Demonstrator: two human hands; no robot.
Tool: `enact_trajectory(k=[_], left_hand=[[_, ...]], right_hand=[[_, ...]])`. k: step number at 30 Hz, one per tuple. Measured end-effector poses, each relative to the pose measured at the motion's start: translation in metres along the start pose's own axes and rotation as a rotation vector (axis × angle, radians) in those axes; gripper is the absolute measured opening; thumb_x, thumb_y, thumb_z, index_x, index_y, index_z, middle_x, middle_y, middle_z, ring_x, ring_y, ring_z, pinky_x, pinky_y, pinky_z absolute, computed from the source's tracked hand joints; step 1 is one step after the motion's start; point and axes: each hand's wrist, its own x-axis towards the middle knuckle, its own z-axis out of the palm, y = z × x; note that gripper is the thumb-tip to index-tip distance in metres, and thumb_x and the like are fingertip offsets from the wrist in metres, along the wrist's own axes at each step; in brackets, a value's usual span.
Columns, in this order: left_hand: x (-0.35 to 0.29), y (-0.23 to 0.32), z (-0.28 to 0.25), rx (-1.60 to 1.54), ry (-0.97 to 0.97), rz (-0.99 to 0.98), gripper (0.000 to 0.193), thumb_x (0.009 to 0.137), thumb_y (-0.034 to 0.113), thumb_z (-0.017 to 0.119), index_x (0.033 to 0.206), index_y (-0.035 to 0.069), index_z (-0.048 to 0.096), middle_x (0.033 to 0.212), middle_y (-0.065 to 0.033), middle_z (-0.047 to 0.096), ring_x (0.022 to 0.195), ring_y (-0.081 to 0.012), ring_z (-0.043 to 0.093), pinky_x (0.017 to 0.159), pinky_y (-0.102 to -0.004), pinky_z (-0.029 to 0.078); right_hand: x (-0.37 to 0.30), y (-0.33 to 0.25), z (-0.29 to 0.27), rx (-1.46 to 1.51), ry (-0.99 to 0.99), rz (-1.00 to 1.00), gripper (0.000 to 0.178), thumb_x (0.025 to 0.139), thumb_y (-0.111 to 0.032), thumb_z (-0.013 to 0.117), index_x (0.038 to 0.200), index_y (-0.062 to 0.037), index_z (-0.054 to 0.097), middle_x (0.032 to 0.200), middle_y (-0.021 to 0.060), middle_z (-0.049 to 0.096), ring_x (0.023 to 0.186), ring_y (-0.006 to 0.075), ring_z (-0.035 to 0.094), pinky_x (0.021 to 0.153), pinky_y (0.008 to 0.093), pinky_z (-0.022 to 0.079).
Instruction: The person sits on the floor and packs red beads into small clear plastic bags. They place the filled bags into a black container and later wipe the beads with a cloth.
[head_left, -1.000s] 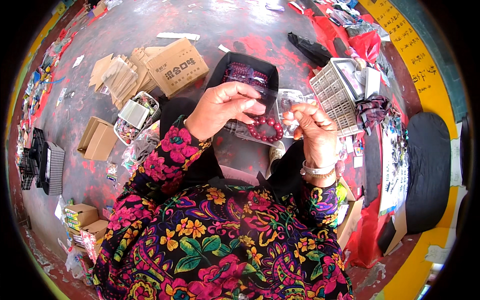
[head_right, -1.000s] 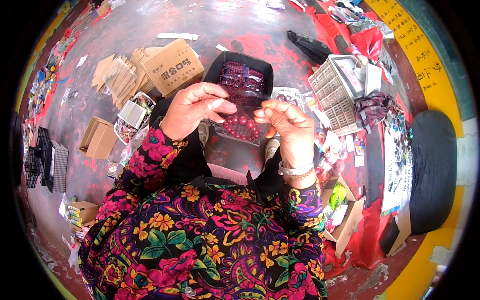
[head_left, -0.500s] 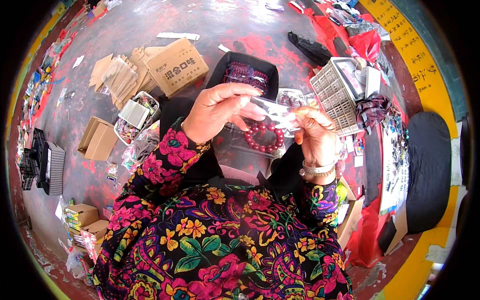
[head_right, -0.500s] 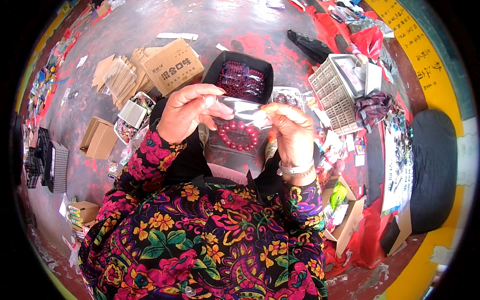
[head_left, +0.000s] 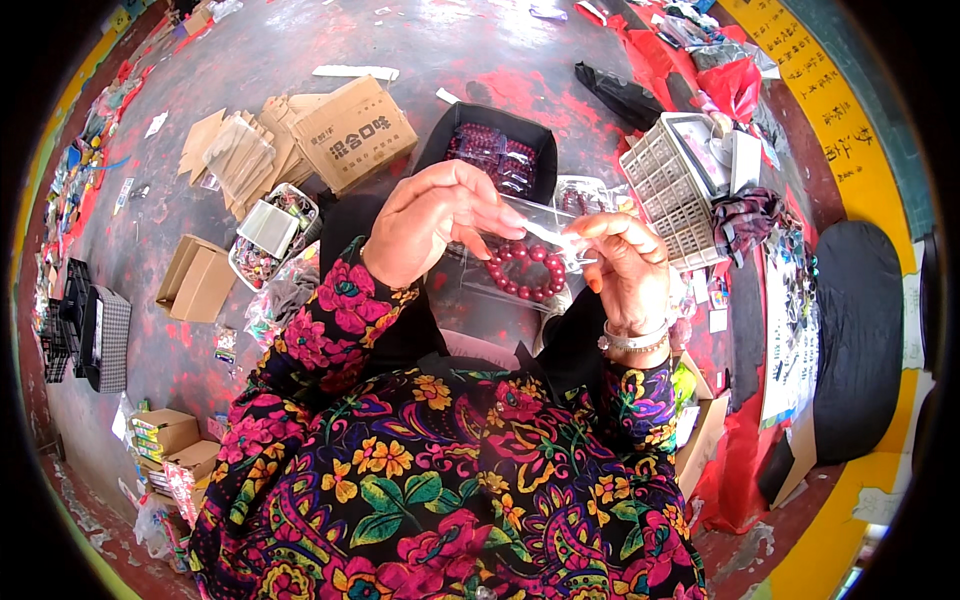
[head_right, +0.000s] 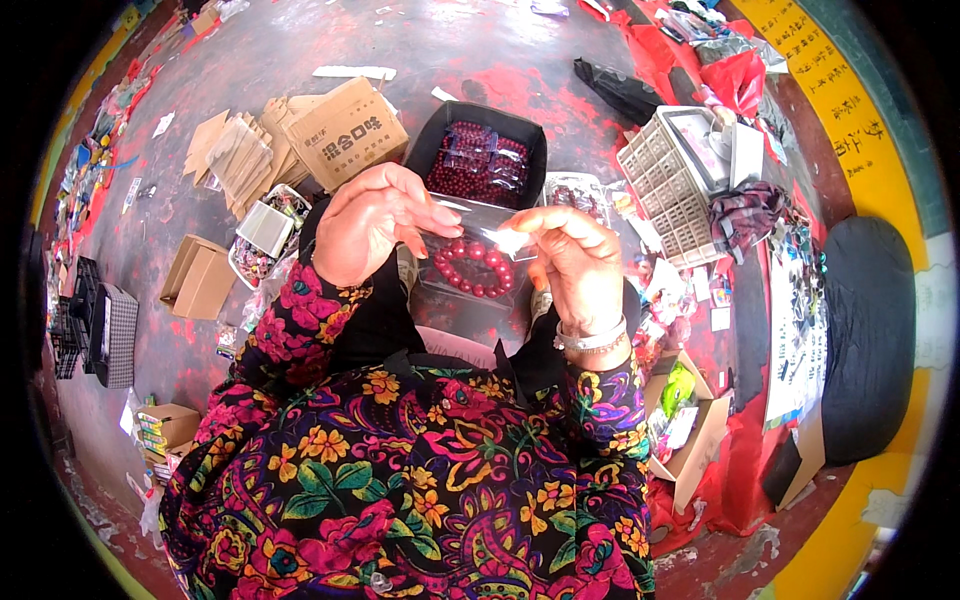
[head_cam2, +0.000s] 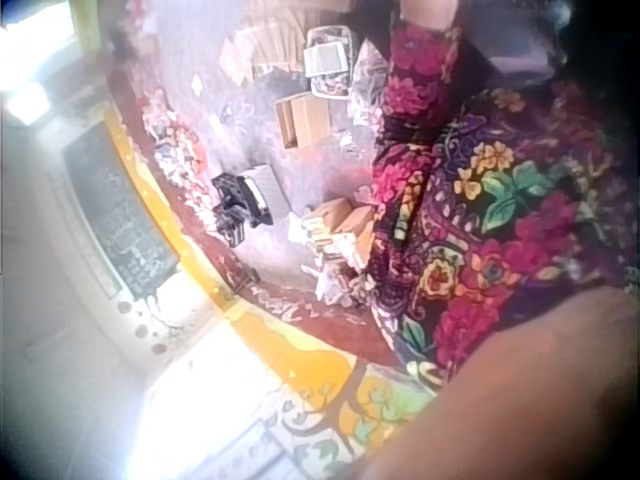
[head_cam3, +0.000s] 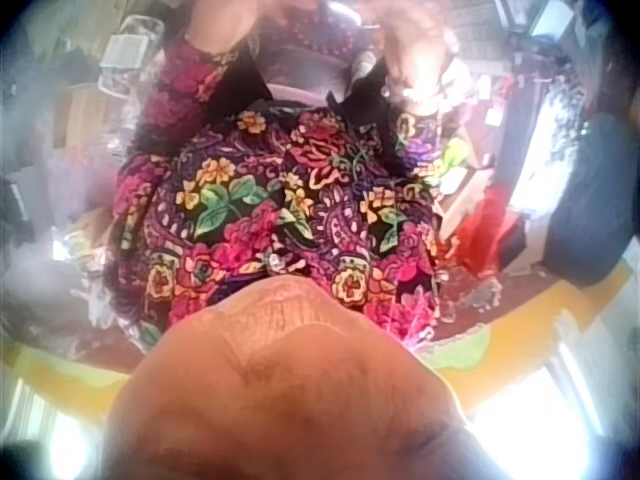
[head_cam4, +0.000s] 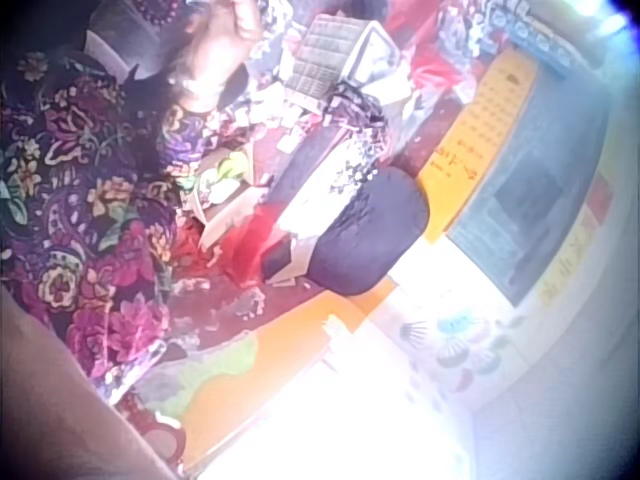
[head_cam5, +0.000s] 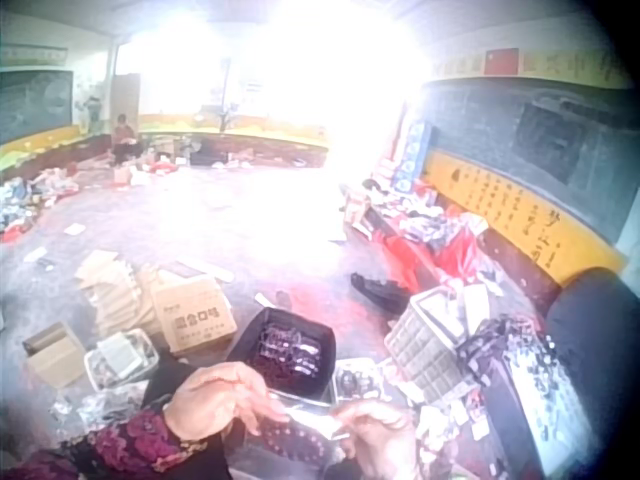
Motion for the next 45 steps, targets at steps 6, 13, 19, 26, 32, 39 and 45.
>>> enact_trajectory(k=[6,13,19,26,32,39,45], left_hand=[[0.000,-0.003,0.006,0.277,0.088,0.039,0.012,0.091,0.006,0.046,0.102,0.001,0.048,0.093,-0.0150,0.064,0.088,-0.0213,0.064,0.063,-0.0257,0.052],[-0.001,0.000,0.013,0.376,0.141,0.069,0.023,0.091,0.005,0.047,0.113,0.000,0.045,0.094,-0.0143,0.065,0.088,-0.0182,0.063,0.065,-0.0241,0.051],[-0.002,-0.009,0.012,0.518,0.119,0.115,0.016,0.090,0.004,0.049,0.105,0.000,0.051,0.092,-0.0092,0.064,0.086,-0.0135,0.062,0.064,-0.0229,0.051],[-0.002,-0.016,0.021,0.693,0.033,0.096,0.012,0.089,0.002,0.050,0.101,-0.001,0.051,0.090,-0.0065,0.062,0.082,-0.0093,0.060,0.065,-0.0223,0.050],[-0.003,-0.012,0.028,0.702,0.004,0.091,0.014,0.088,0.002,0.052,0.101,-0.001,0.051,0.086,-0.0047,0.062,0.076,-0.0068,0.059,0.063,-0.0214,0.050],[0.000,-0.007,0.030,0.665,0.070,-0.036,0.010,0.086,0.006,0.057,0.091,-0.002,0.059,0.077,-0.0034,0.062,0.064,-0.0038,0.056,0.054,-0.0191,0.047],[-0.004,0.010,0.035,0.728,0.058,0.046,0.008,0.086,0.006,0.058,0.085,-0.002,0.061,0.076,-0.0037,0.064,0.061,-0.0036,0.055,0.053,-0.0188,0.046]], right_hand=[[0.000,0.003,-0.005,-0.016,-0.001,0.034,0.021,0.087,0.001,0.041,0.091,0.0052,0.062,0.094,0.0134,0.063,0.056,0.0092,0.051,0.048,0.0192,0.040],[0.005,0.007,-0.019,-0.010,-0.007,0.002,0.019,0.087,0.000,0.042,0.096,0.0017,0.060,0.099,0.0119,0.062,0.068,0.0119,0.057,0.058,0.0229,0.043],[0.013,-0.006,-0.004,-0.238,0.106,-0.109,0.021,0.083,-0.010,0.059,0.103,-0.0018,0.058,0.102,0.0056,0.061,0.096,0.0125,0.055,0.081,0.0245,0.041],[0.015,-0.004,0.012,-0.774,-0.203,-0.230,0.014,0.074,-0.010,0.070,0.086,-0.0040,0.065,0.080,0.0052,0.062,0.073,0.0137,0.057,0.067,0.0261,0.044],[0.015,-0.010,0.018,-0.834,-0.182,-0.184,0.006,0.072,-0.008,0.070,0.075,-0.0047,0.066,0.065,0.0044,0.060,0.065,0.0170,0.056,0.062,0.0293,0.043],[0.013,-0.004,0.016,-0.868,-0.182,-0.279,0.007,0.069,-0.009,0.072,0.074,-0.0064,0.067,0.066,0.0038,0.061,0.063,0.0179,0.055,0.061,0.0295,0.043],[0.008,-0.016,0.012,-0.902,-0.184,-0.340,0.008,0.068,-0.009,0.073,0.074,-0.0060,0.067,0.068,0.0039,0.063,0.062,0.0168,0.055,0.060,0.0286,0.043]])
